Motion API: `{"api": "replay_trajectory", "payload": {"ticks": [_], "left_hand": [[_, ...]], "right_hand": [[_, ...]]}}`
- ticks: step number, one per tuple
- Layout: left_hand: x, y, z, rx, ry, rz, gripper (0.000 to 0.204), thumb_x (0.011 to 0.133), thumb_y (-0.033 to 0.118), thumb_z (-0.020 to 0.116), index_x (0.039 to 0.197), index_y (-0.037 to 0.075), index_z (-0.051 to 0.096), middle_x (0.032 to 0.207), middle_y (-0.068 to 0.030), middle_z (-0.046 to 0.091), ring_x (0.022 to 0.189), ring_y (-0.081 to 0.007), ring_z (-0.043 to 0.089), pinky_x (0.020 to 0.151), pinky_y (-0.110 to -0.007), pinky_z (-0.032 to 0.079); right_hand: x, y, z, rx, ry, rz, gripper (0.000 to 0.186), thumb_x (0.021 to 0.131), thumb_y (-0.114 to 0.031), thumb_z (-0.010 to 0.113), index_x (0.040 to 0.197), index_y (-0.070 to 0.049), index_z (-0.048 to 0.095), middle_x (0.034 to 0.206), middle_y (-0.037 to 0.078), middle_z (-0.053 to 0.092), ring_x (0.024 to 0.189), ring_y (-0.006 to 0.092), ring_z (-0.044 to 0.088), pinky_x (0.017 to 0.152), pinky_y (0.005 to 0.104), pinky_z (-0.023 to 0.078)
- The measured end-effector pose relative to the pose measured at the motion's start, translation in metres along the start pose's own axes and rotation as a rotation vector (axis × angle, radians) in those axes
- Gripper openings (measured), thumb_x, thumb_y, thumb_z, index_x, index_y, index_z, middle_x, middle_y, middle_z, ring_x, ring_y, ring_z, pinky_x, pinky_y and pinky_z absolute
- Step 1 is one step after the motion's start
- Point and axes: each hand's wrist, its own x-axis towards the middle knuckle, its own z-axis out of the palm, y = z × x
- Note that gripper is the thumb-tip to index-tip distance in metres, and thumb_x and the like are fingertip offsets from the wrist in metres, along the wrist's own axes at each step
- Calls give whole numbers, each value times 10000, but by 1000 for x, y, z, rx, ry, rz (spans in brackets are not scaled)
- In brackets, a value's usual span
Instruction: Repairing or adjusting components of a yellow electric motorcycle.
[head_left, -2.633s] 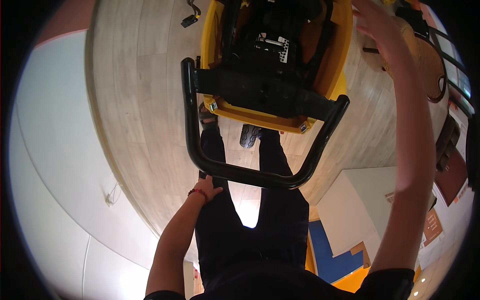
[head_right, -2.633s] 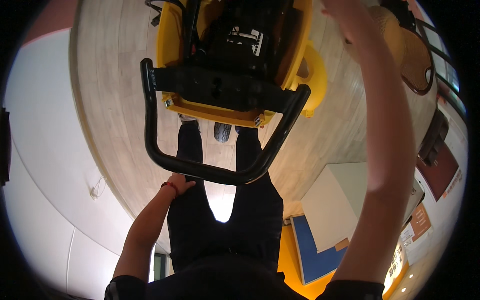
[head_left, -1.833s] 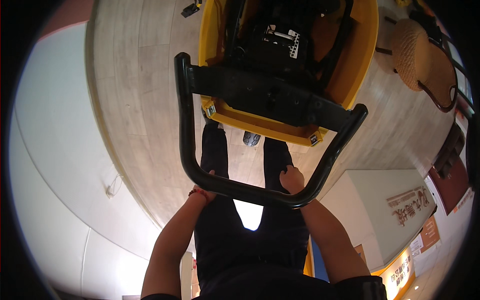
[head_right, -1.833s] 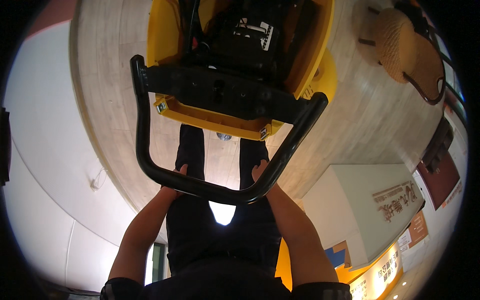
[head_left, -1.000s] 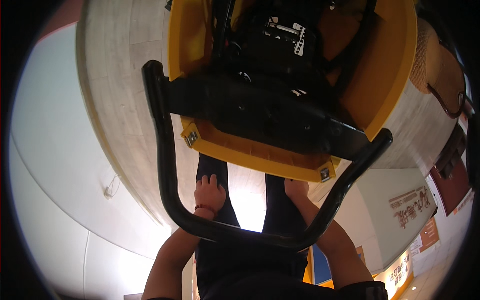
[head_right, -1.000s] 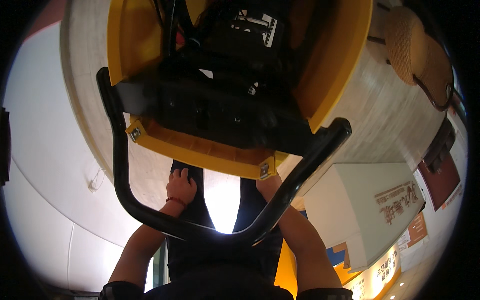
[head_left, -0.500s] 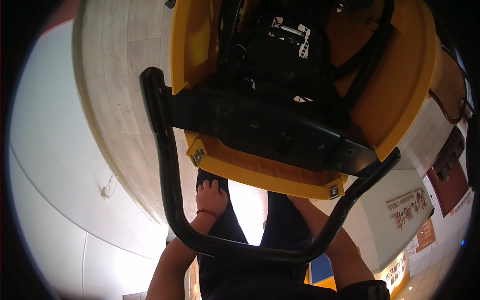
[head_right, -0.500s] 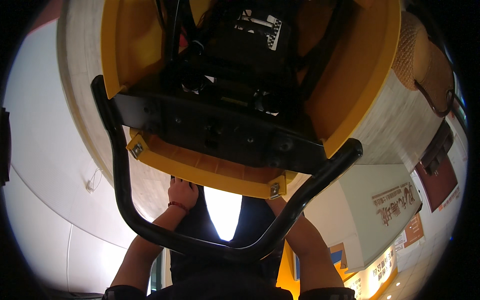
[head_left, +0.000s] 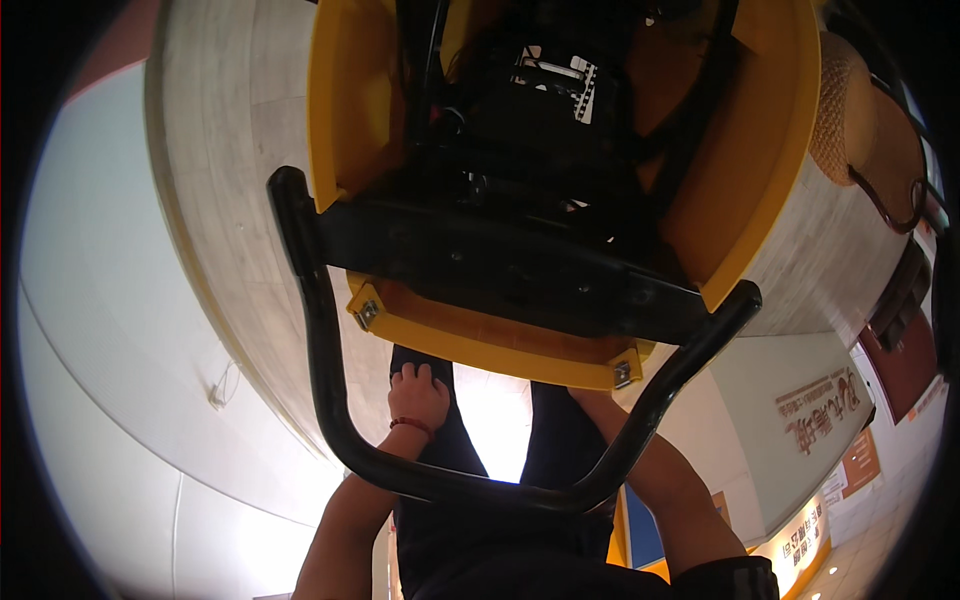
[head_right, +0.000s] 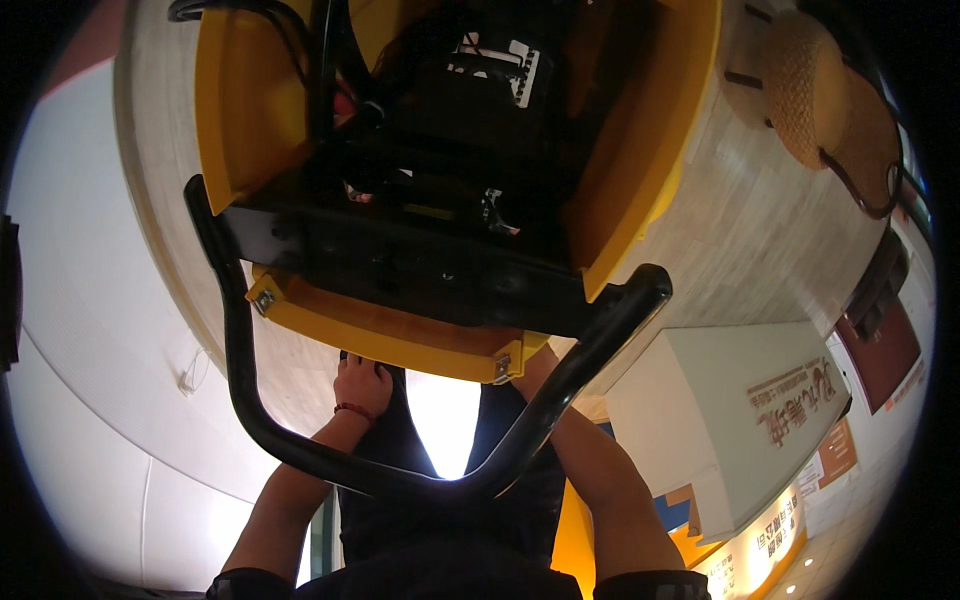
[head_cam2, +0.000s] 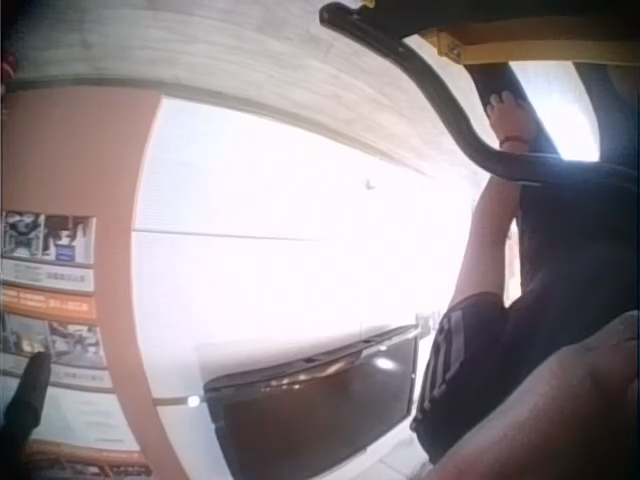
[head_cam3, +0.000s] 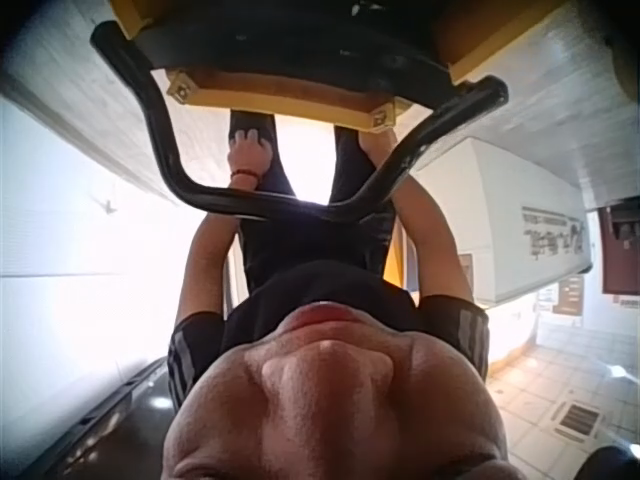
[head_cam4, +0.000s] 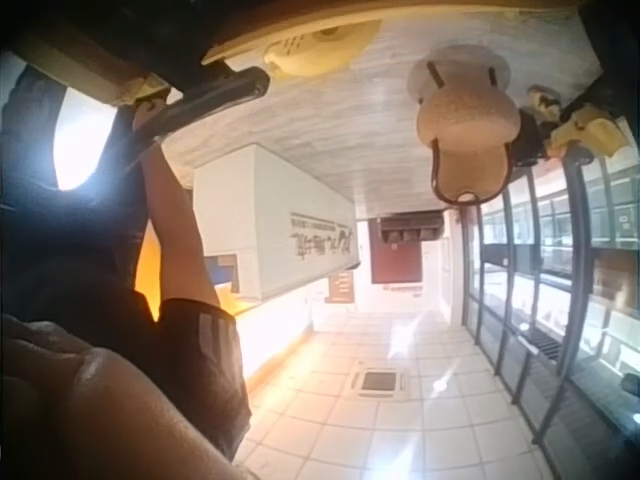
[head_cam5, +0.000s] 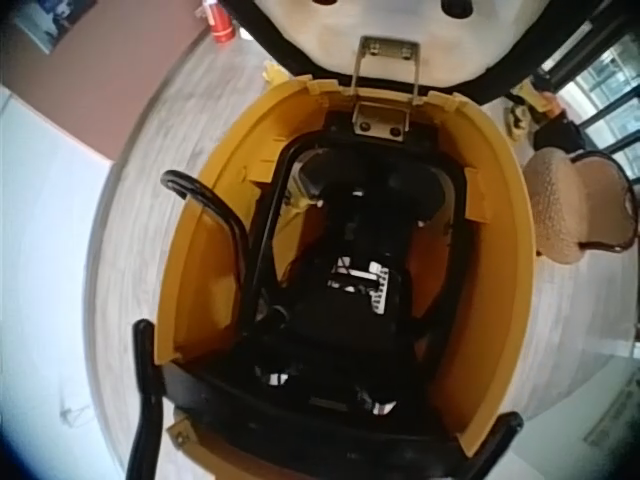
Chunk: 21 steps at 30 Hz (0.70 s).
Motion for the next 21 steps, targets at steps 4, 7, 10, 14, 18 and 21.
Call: {"api": "replay_trajectory", "payload": {"ticks": [4, 7, 10, 14, 18, 21], "left_hand": [[0, 1, 1, 14, -17, -29, 251, 784, 212, 527, 945, 25, 565, 991, -174, 519, 905, -341, 525, 740, -443, 483], [1, 1, 2, 26, -47, -27, 255, 789, 219, 517, 947, 23, 564, 1001, -174, 518, 917, -343, 524, 748, -444, 483], [1, 2, 3, 32, -25, -19, 269, 795, 229, 509, 960, 23, 561, 1008, -171, 516, 928, -344, 523, 755, -446, 483], [2, 3, 2, 50, -54, -38, 292, 803, 238, 502, 994, 24, 559, 1020, -172, 515, 948, -339, 521, 763, -445, 485], [2, 4, 1, 58, -71, -28, 298, 806, 240, 498, 1004, 25, 559, 1030, -177, 513, 956, -335, 520, 765, -439, 486], [2, 4, 0, 62, -56, -25, 295, 806, 239, 497, 1000, 26, 560, 1024, -177, 515, 949, -336, 523, 764, -438, 487]], "right_hand": [[-6, 12, -5, 0, -19, 8, 184, 760, -145, 524, 781, 6, 627, 762, 220, 616, 749, 360, 603, 701, 407, 487], [-8, 24, 6, 43, 44, -15, 175, 757, -129, 526, 757, 12, 628, 742, 223, 616, 732, 361, 606, 690, 405, 490], [-9, 34, 22, 182, 159, -49, 173, 750, -128, 518, 765, 7, 625, 735, 216, 611, 729, 342, 607, 694, 389, 492], [-15, 47, 21, 181, 161, -142, 198, 738, -165, 533, 854, -33, 624, 823, 192, 622, 811, 333, 606, 750, 383, 486], [-16, 43, 9, 90, -187, 117, 309, 746, -268, 560, 1013, -113, 586, 1001, 129, 611, 974, 290, 576, 862, 367, 455], [-15, 34, 5, 1, -221, 120, 319, 771, -305, 556, 1007, -93, 586, 1002, 127, 615, 982, 268, 580, 862, 346, 458]]}}
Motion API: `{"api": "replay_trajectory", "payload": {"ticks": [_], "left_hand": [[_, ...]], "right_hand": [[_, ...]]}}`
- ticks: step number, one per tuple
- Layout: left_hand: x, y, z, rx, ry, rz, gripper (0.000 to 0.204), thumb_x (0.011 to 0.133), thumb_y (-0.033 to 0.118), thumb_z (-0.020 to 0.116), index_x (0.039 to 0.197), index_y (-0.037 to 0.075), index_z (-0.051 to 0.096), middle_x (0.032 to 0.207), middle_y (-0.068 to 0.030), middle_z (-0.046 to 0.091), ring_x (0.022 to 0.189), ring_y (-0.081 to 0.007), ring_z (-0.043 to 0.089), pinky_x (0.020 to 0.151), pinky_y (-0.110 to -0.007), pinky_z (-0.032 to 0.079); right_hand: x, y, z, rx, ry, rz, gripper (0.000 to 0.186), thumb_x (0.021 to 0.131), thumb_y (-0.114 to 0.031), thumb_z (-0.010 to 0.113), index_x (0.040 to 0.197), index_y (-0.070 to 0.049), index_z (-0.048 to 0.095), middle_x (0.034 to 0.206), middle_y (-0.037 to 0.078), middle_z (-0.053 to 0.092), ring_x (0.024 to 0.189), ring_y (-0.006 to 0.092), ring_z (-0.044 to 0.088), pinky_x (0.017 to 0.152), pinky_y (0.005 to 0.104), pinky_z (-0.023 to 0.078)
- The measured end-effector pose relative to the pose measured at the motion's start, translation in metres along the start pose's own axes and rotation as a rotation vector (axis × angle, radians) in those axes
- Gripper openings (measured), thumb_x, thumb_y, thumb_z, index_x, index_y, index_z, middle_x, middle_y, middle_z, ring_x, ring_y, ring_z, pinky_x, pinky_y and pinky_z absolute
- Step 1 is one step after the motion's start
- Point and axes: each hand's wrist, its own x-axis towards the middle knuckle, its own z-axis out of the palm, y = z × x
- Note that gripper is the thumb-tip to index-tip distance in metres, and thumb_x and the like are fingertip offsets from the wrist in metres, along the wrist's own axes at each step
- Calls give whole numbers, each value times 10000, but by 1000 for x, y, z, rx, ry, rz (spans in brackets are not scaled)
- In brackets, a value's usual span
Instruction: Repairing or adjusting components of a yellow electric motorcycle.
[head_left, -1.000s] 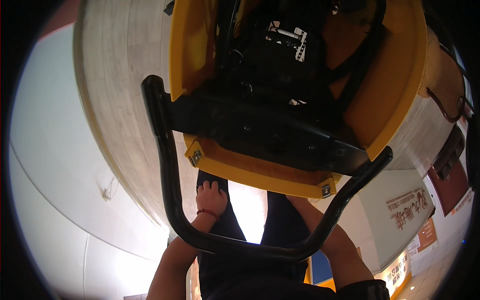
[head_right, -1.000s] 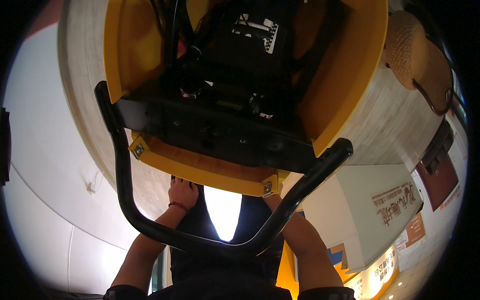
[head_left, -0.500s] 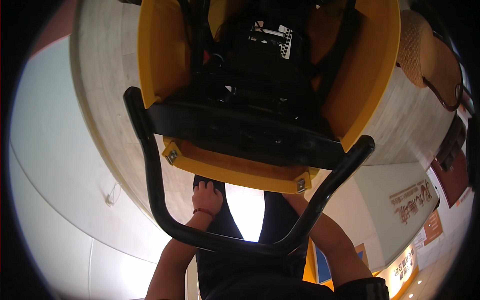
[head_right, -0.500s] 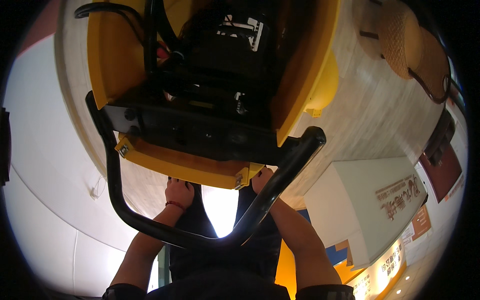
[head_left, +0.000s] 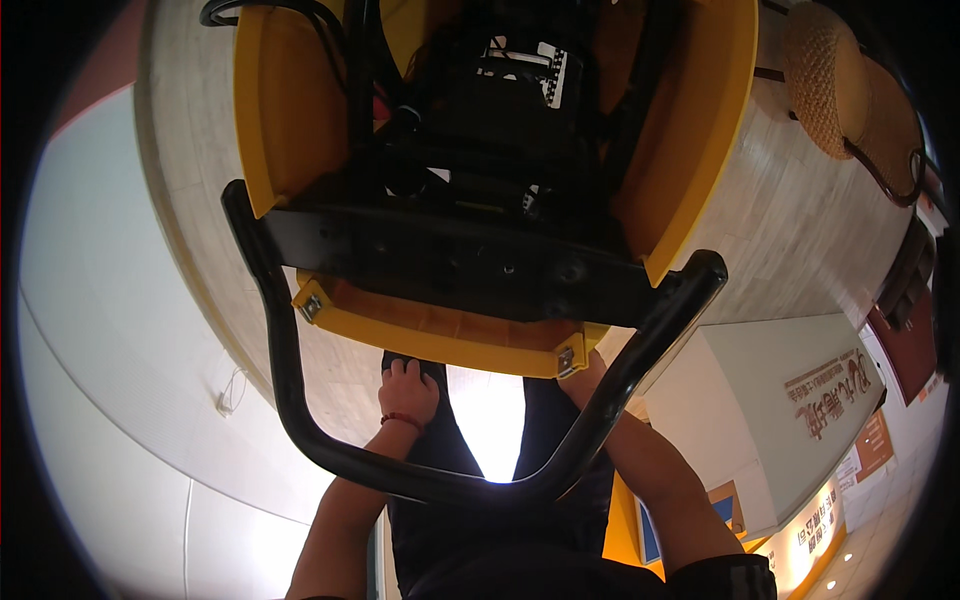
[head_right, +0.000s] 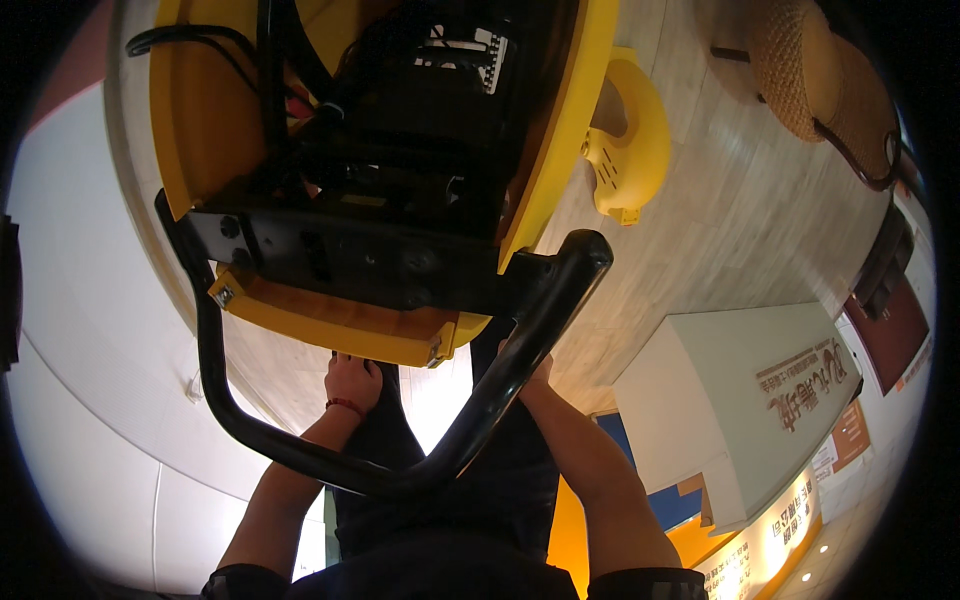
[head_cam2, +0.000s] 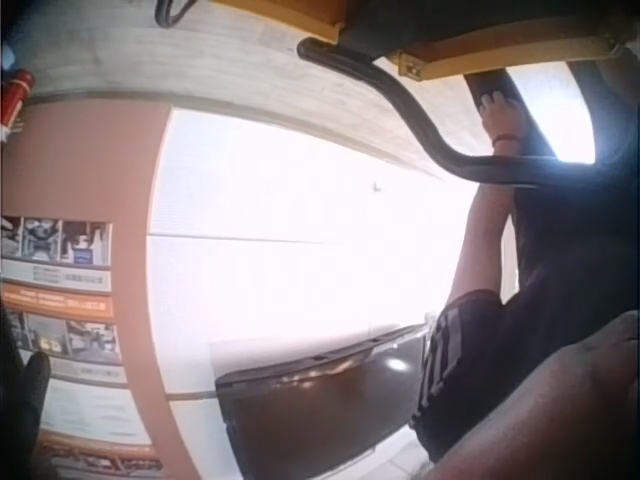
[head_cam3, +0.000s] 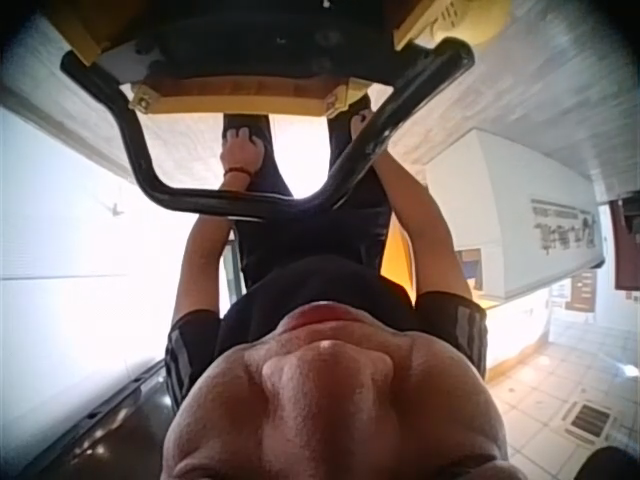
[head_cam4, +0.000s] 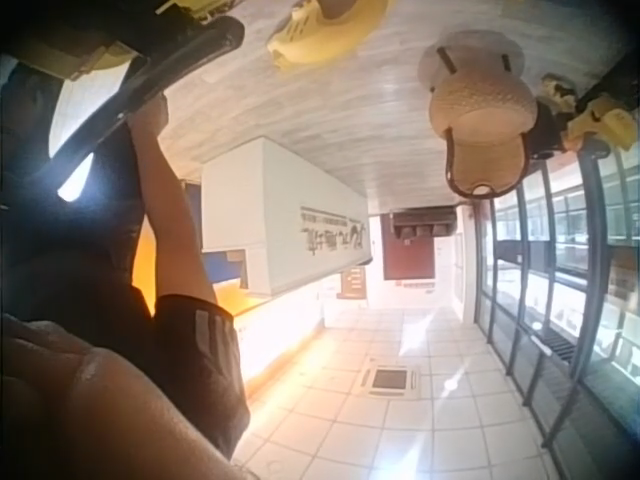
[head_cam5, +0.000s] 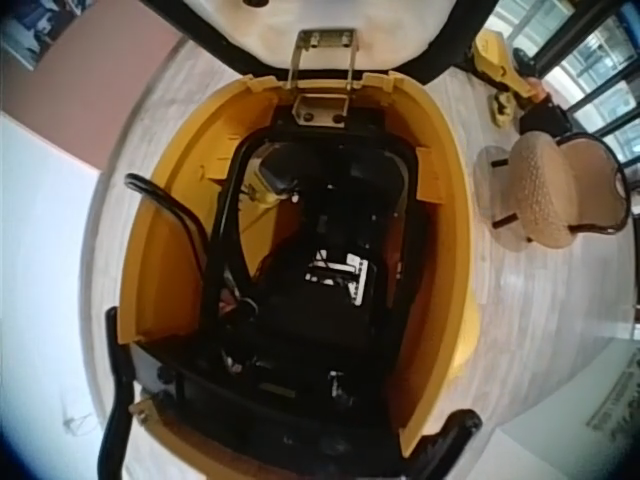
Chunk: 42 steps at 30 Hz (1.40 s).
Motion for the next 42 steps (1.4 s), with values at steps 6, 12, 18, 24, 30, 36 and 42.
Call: {"api": "replay_trajectory", "payload": {"ticks": [6, 12, 18, 24, 30, 36, 42], "left_hand": [[-1, -1, 1, -20, 19, 1, 275, 804, 234, 497, 971, 26, 560, 1006, -177, 519, 943, -341, 525, 755, -446, 489], [-1, -4, 4, -33, 45, 12, 261, 798, 229, 502, 949, 25, 560, 1003, -177, 520, 939, -344, 527, 746, -451, 491], [-1, -6, 4, -47, 37, 13, 261, 794, 231, 507, 945, 26, 562, 995, -178, 521, 928, -345, 530, 739, -450, 492], [-2, -6, 3, -39, 40, 14, 256, 798, 229, 503, 939, 24, 561, 987, -175, 522, 921, -342, 532, 741, -449, 489], [-2, -7, 2, -38, 37, 17, 266, 803, 231, 499, 957, 23, 562, 999, -176, 521, 929, -341, 530, 747, -448, 488], [-2, -8, 1, -29, 37, 9, 267, 807, 229, 495, 967, 26, 560, 1014, -175, 518, 948, -342, 524, 757, -449, 488], [-1, -10, 0, -38, 39, 7, 267, 804, 233, 500, 967, 29, 560, 1011, -175, 516, 946, -349, 523, 751, -452, 492]], "right_hand": [[2, 7, 4, 76, 28, -32, 337, 776, -319, 571, 1009, -76, 585, 993, 125, 619, 966, 269, 589, 848, 322, 465], [9, 18, 17, 164, 56, -49, 269, 768, -252, 554, 984, -92, 570, 988, 97, 613, 983, 269, 576, 870, 335, 446], [7, 10, 15, 105, 105, -22, 195, 736, -197, 532, 916, -120, 544, 948, 94, 603, 961, 289, 572, 873, 363, 437], [5, 10, 18, 137, 136, -2, 181, 720, -186, 539, 889, -123, 544, 930, 97, 600, 946, 302, 571, 868, 365, 440], [5, 12, 25, 86, 278, -108, 142, 702, -173, 561, 810, -81, 571, 881, 119, 599, 905, 315, 574, 831, 391, 456], [5, 3, 19, -107, 446, -305, 163, 711, -134, 545, 770, -10, 633, 790, 191, 612, 790, 323, 602, 747, 372, 489], [7, -1, 19, 6, 410, -257, 204, 722, -121, 536, 805, 26, 648, 759, 220, 625, 730, 340, 616, 719, 386, 498]]}}
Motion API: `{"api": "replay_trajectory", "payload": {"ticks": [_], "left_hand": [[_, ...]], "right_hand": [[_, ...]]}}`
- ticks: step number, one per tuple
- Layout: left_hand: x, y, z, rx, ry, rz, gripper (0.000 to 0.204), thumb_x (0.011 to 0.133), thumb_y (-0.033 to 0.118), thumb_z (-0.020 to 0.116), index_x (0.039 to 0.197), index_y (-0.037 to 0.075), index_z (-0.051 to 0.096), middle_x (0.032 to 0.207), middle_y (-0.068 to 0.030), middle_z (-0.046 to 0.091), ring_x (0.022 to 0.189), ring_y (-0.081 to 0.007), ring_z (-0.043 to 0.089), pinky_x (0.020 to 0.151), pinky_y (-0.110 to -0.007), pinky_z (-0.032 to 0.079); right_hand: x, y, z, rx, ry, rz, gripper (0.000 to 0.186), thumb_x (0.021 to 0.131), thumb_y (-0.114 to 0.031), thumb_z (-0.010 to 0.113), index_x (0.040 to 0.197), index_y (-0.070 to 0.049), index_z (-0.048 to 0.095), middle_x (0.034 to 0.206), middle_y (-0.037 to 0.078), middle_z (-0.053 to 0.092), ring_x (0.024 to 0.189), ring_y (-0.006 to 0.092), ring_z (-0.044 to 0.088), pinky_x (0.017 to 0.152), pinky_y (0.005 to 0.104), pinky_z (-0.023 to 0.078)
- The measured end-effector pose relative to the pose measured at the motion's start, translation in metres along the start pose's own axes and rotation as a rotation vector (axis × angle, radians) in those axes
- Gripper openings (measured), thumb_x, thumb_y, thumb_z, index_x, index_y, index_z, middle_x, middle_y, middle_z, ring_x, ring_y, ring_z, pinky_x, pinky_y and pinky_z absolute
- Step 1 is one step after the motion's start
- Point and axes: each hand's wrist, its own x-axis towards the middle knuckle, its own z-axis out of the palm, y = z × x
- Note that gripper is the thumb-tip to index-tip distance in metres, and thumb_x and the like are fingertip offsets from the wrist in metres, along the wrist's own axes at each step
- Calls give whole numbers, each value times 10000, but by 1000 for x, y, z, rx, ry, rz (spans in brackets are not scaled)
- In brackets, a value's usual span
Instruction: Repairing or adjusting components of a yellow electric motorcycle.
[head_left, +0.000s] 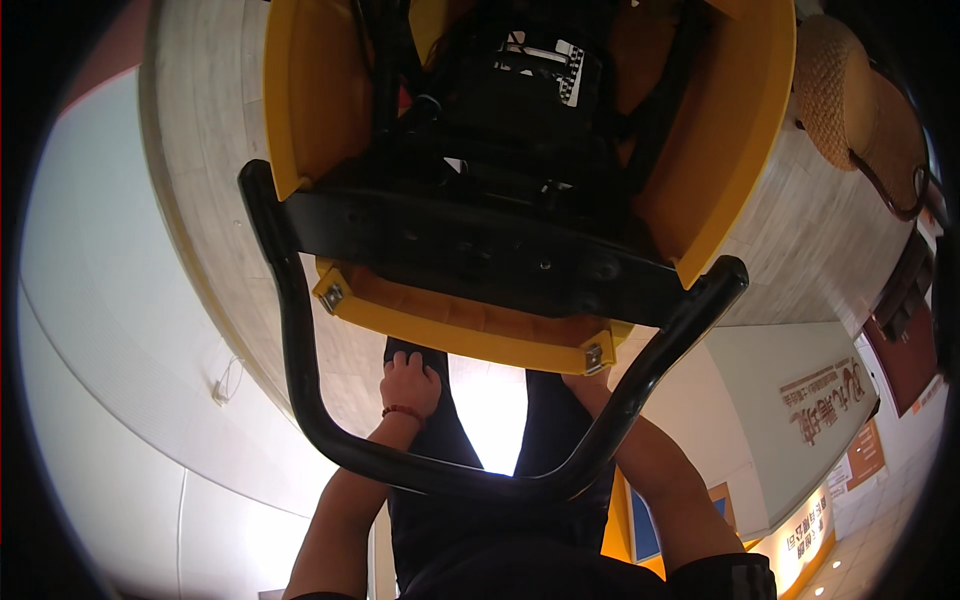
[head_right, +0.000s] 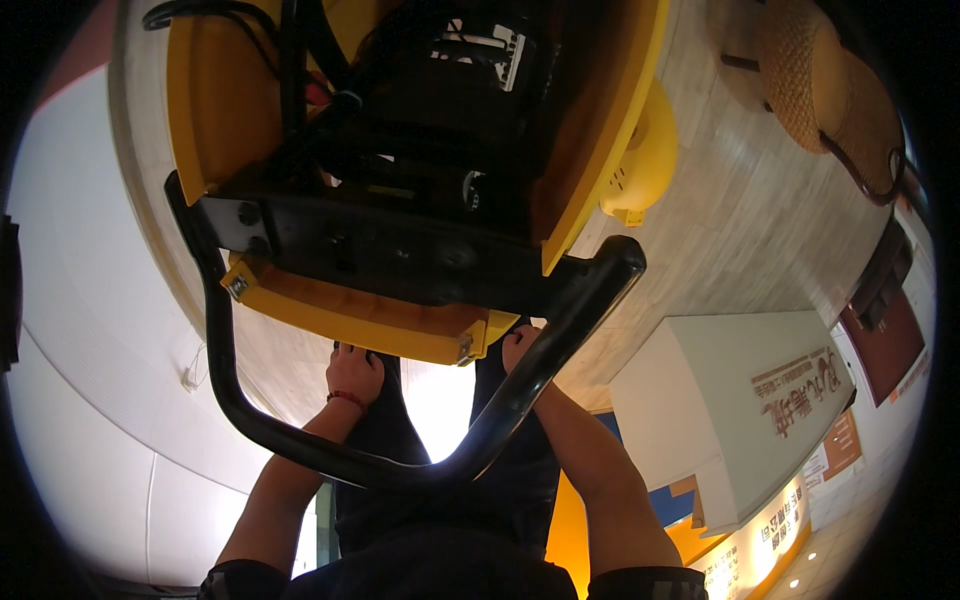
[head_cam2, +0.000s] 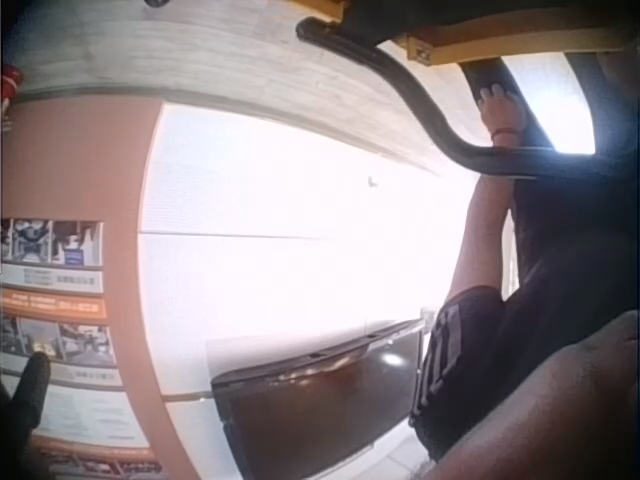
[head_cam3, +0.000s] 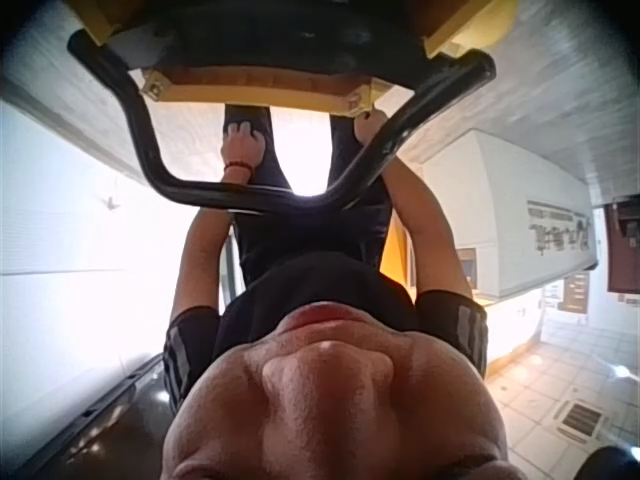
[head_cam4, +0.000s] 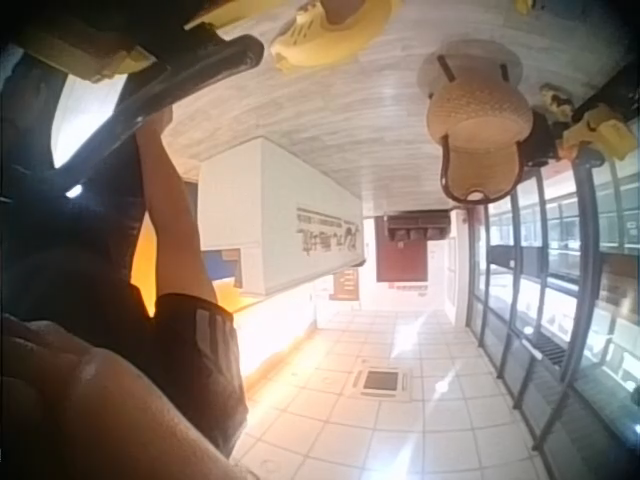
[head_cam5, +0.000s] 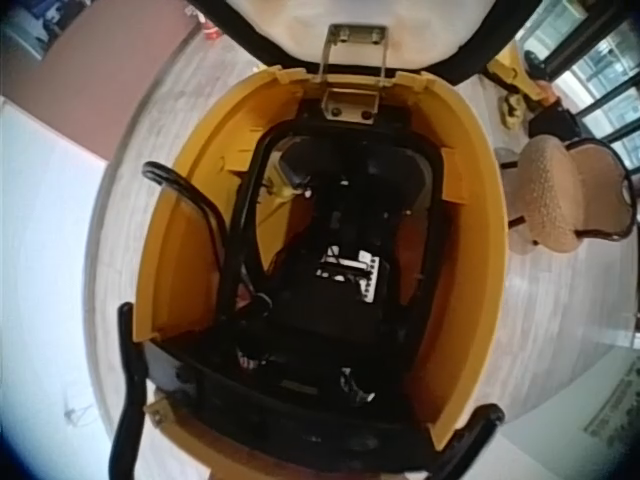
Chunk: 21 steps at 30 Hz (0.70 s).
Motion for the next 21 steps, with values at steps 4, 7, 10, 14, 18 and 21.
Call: {"api": "replay_trajectory", "payload": {"ticks": [4, 7, 10, 14, 18, 21], "left_hand": [[1, -2, 0, -21, -13, -12, 263, 799, 232, 506, 957, 28, 561, 1003, -175, 517, 941, -350, 525, 748, -452, 492], [1, -4, 2, -26, -18, -21, 255, 793, 226, 514, 944, 27, 562, 995, -176, 518, 930, -349, 527, 746, -450, 491], [0, -6, 4, -31, -7, -16, 245, 788, 223, 520, 932, 30, 564, 986, -176, 520, 920, -346, 528, 742, -448, 488], [-1, -8, 6, -39, 26, -3, 235, 778, 214, 530, 924, 34, 566, 972, -169, 523, 907, -343, 531, 737, -442, 487], [-1, -9, 7, -53, 44, -1, 229, 769, 203, 536, 920, 34, 569, 965, -164, 524, 897, -339, 534, 735, -438, 487], [0, -10, 6, -62, 20, -21, 225, 767, 202, 539, 911, 33, 572, 962, -165, 526, 894, -338, 535, 733, -436, 488]], "right_hand": [[6, -6, -8, -1, -89, 13, 196, 735, -130, 554, 812, 26, 645, 797, 236, 627, 758, 351, 619, 714, 395, 499], [9, -14, -16, 33, -244, 177, 205, 738, -137, 563, 841, 23, 639, 838, 245, 625, 788, 351, 619, 718, 394, 499], [14, -24, -16, 21, -257, 182, 211, 744, -143, 556, 857, 18, 633, 852, 244, 621, 798, 349, 616, 724, 394, 497], [19, -29, -13, 8, -273, 191, 220, 752, -151, 547, 878, 11, 624, 871, 241, 615, 812, 347, 612, 732, 394, 494], [20, -30, -14, 0, -290, 208, 229, 760, -159, 538, 900, 4, 616, 890, 239, 610, 826, 345, 608, 740, 394, 491], [21, -32, -18, -8, -298, 220, 236, 767, -165, 531, 916, -1, 610, 904, 237, 606, 837, 343, 605, 746, 394, 489]]}}
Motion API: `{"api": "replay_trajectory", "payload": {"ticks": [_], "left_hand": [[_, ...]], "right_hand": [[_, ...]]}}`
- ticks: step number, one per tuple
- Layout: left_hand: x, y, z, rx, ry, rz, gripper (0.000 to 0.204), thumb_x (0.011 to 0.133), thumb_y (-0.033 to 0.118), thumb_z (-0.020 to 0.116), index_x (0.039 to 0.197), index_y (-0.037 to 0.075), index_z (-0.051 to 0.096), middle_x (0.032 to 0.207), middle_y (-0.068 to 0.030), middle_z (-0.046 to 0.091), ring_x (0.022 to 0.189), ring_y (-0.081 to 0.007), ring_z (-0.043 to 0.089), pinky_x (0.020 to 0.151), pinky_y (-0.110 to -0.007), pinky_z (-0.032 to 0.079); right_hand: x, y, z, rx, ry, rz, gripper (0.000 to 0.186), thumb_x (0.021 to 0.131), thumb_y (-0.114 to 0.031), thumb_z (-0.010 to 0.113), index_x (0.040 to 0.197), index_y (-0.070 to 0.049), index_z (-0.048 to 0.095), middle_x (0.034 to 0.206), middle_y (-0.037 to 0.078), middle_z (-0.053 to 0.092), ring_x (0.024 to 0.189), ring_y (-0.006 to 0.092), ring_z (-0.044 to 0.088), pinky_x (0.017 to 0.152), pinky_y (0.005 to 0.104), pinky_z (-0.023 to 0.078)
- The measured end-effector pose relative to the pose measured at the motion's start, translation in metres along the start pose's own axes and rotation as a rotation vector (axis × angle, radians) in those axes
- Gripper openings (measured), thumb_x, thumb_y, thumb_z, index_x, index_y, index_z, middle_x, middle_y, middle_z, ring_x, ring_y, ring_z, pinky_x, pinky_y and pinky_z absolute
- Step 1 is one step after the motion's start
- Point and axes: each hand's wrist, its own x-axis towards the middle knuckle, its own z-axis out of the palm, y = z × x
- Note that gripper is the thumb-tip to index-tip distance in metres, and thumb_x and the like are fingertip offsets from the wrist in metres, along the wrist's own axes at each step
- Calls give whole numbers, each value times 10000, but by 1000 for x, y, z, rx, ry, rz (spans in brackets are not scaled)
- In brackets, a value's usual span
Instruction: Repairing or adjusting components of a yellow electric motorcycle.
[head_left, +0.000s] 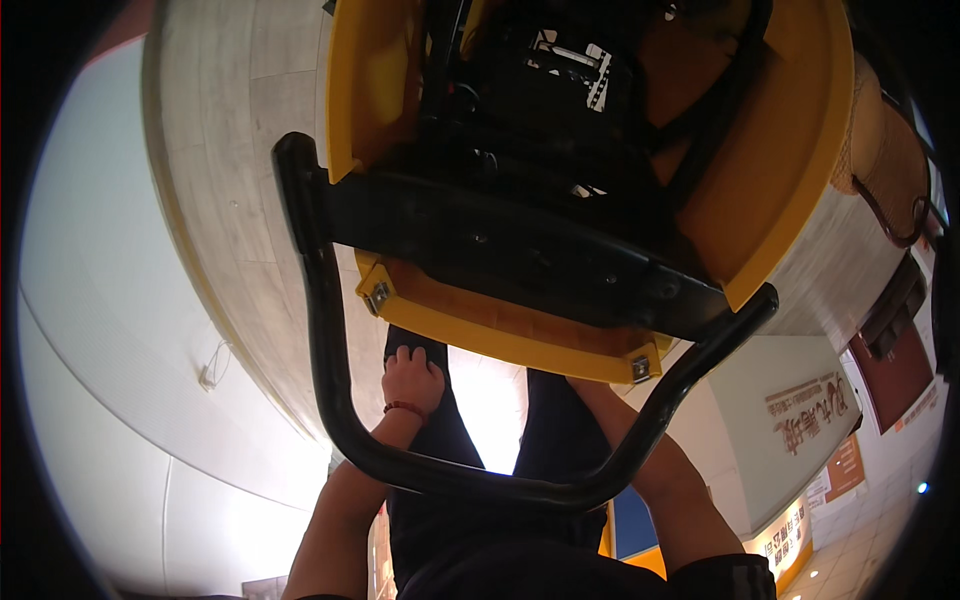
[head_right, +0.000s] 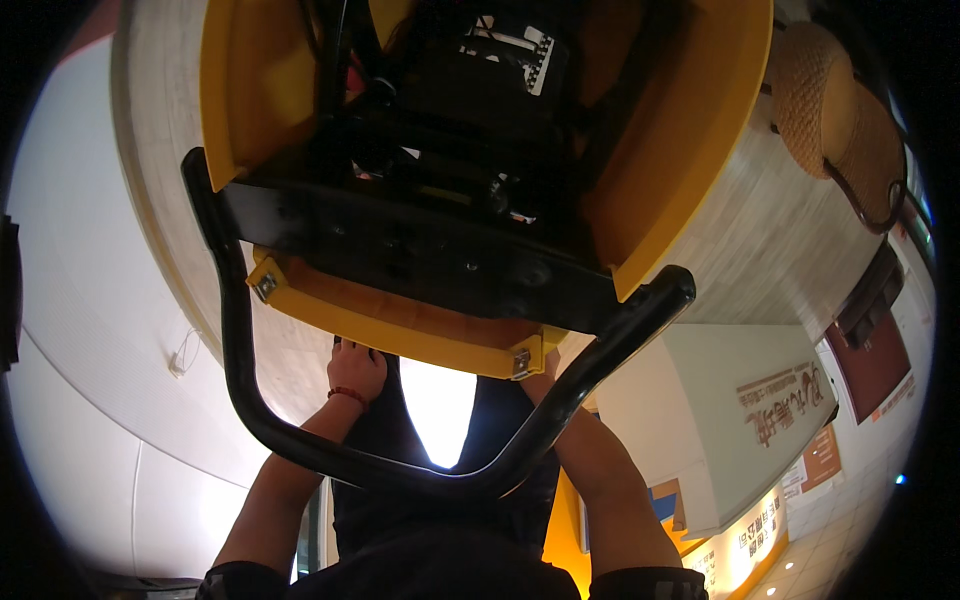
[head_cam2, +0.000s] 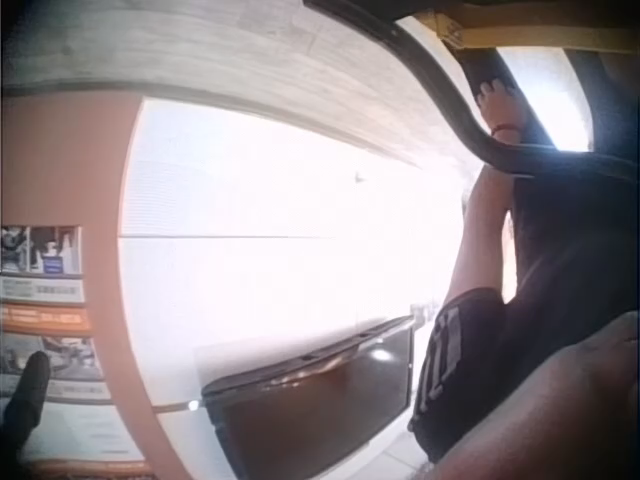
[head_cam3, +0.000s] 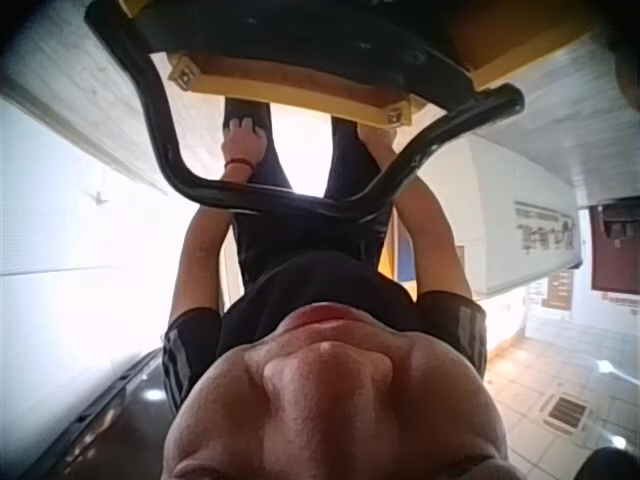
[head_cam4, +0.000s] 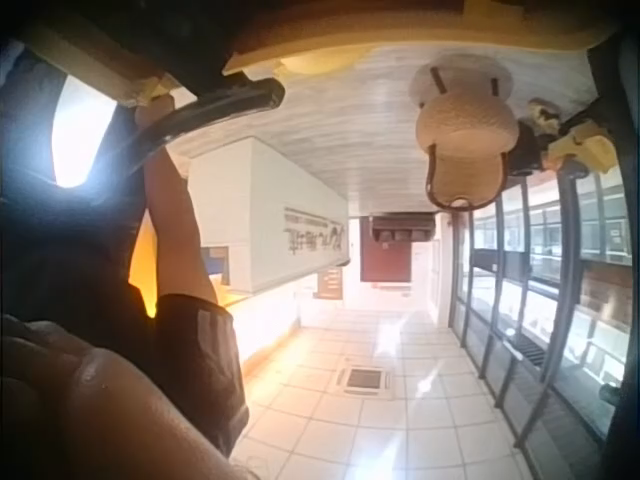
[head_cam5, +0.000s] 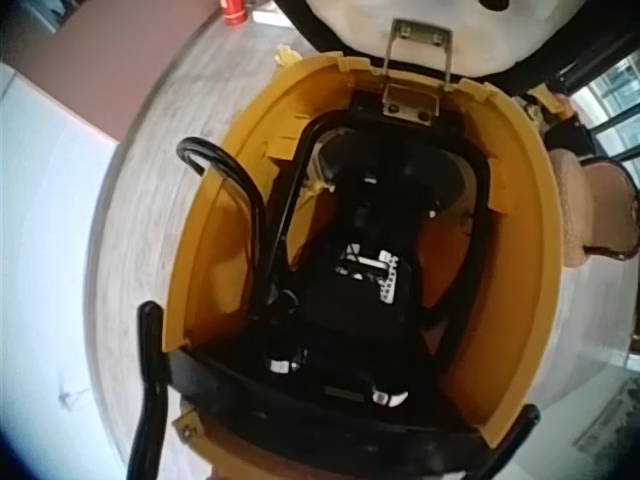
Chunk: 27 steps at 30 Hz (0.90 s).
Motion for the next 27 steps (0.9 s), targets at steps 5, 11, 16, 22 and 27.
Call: {"api": "replay_trajectory", "payload": {"ticks": [5, 11, 16, 22, 27], "left_hand": [[0, -1, -2, -5, -6, -8, 219, 768, 200, 537, 902, 31, 574, 955, -167, 528, 891, -339, 536, 733, -433, 488], [-1, -2, 0, -5, -10, -12, 219, 774, 202, 531, 903, 30, 572, 957, -168, 529, 886, -338, 535, 732, -429, 486], [-1, -7, 3, -27, -11, 10, 224, 777, 204, 527, 909, 29, 571, 964, -168, 530, 885, -340, 534, 728, -430, 486], [0, -8, -3, -38, -7, 13, 228, 779, 206, 527, 917, 30, 569, 968, -167, 528, 893, -341, 533, 722, -439, 487], [1, -3, -10, 3, -8, -15, 233, 785, 213, 520, 924, 32, 570, 975, -166, 525, 904, -345, 533, 725, -446, 489]], "right_hand": [[0, -4, -5, -7, -10, 10, 248, 777, -176, 519, 943, -10, 599, 928, 234, 599, 855, 341, 599, 756, 395, 486], [2, -6, -26, 2, 12, 19, 263, 789, -188, 506, 975, -20, 587, 957, 231, 591, 876, 337, 593, 768, 395, 482], [12, -8, -97, 71, 173, -9, 276, 799, -198, 494, 1001, -29, 576, 981, 228, 584, 893, 335, 588, 778, 395, 478], [26, -14, -210, 142, 416, -67, 293, 811, -210, 480, 1033, -39, 564, 1009, 225, 576, 914, 331, 582, 790, 396, 474], [31, -17, -256, 169, 519, -105, 307, 821, -221, 469, 1060, -48, 553, 1033, 222, 569, 932, 329, 576, 800, 396, 470]]}}
